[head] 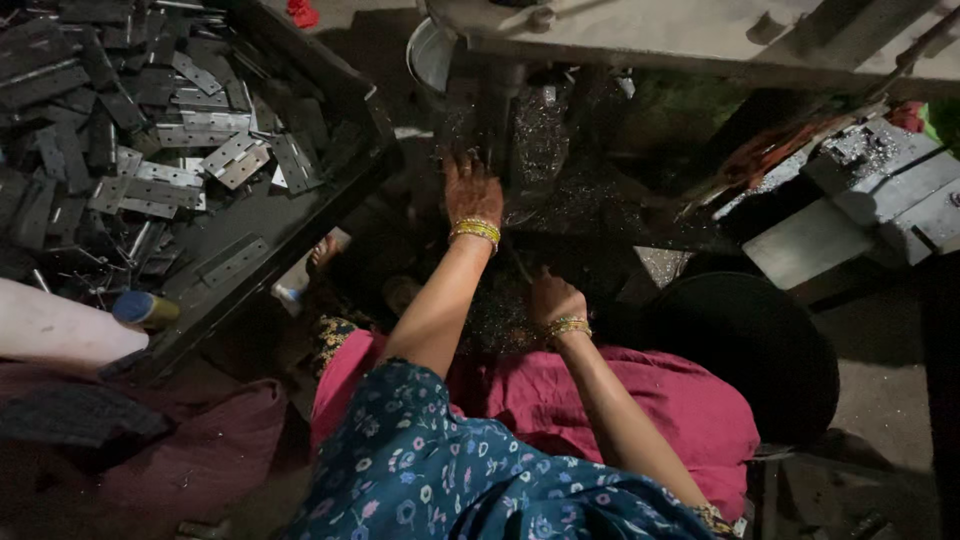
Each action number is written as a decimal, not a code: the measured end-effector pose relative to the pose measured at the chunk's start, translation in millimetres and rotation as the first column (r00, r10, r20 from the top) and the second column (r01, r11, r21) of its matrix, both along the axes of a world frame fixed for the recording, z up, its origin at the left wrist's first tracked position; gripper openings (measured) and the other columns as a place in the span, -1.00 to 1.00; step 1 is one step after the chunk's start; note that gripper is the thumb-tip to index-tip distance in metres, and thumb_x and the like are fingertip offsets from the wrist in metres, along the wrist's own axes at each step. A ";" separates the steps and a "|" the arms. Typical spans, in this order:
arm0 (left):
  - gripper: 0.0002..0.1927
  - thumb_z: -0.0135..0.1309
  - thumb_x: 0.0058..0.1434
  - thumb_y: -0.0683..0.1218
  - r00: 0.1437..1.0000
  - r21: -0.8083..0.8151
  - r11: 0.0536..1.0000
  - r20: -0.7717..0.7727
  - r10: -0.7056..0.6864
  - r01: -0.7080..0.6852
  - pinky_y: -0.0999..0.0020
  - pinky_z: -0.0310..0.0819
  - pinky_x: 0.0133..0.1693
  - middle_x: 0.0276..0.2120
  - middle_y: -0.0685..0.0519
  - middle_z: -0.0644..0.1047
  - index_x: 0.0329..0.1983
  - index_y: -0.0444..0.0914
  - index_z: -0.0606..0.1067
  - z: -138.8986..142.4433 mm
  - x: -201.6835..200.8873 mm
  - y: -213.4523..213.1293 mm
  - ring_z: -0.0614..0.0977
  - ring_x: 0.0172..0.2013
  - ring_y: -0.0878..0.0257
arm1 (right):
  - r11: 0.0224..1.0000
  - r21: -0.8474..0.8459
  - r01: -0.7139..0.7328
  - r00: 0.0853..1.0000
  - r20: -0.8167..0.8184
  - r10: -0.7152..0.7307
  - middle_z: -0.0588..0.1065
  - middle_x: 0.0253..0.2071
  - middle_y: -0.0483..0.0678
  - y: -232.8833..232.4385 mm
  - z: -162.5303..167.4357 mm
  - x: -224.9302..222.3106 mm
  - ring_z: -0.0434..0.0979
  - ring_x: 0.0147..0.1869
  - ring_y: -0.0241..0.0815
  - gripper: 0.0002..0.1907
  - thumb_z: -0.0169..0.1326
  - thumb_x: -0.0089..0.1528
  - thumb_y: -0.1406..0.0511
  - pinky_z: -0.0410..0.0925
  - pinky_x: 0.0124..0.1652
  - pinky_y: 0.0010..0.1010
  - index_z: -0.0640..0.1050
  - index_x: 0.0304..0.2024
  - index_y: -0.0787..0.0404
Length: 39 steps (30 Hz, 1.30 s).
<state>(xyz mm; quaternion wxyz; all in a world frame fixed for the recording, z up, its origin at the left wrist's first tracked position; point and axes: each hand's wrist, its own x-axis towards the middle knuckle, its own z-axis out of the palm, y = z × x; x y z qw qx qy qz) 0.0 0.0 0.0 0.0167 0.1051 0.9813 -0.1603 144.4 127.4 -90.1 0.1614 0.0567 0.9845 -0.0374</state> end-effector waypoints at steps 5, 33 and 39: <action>-0.54 -0.17 0.38 0.00 0.961 0.285 0.955 -0.277 0.000 0.083 -0.18 -0.23 0.40 0.41 -0.04 0.30 0.31 -0.15 0.45 3.9 -1.7 -6.6 0.15 0.45 -0.05 | 0.947 0.002 -0.320 0.919 -0.241 0.311 0.60 -0.22 0.18 1.9 -3.3 11.4 0.67 -0.22 0.09 -0.58 -0.06 0.33 0.19 0.51 -0.30 -0.12 0.42 0.23 0.07; -0.39 -0.13 0.27 0.10 0.903 0.423 0.891 -0.427 0.037 0.164 -0.18 -0.14 0.35 0.39 0.01 0.26 0.41 -0.08 0.36 -11.4 7.4 -15.8 0.21 0.37 -0.07 | 0.878 -0.477 -0.033 0.983 -0.173 -0.057 0.53 0.02 0.36 -0.8 -22.8 15.6 0.56 0.08 0.31 -0.22 0.22 0.08 0.02 0.45 -0.01 0.02 0.36 0.20 0.34; -0.47 -0.07 0.37 0.05 0.981 0.438 0.898 -0.190 0.049 0.040 -0.16 -0.11 0.40 0.46 0.06 0.25 0.39 -0.19 0.37 1.5 -11.7 -6.5 0.26 0.39 -0.01 | 0.914 -0.387 0.118 0.993 0.029 -0.116 0.58 -0.05 0.26 5.6 -5.3 -4.0 0.61 0.06 0.25 -0.50 0.06 0.28 0.02 0.49 -0.02 0.00 0.47 0.08 0.24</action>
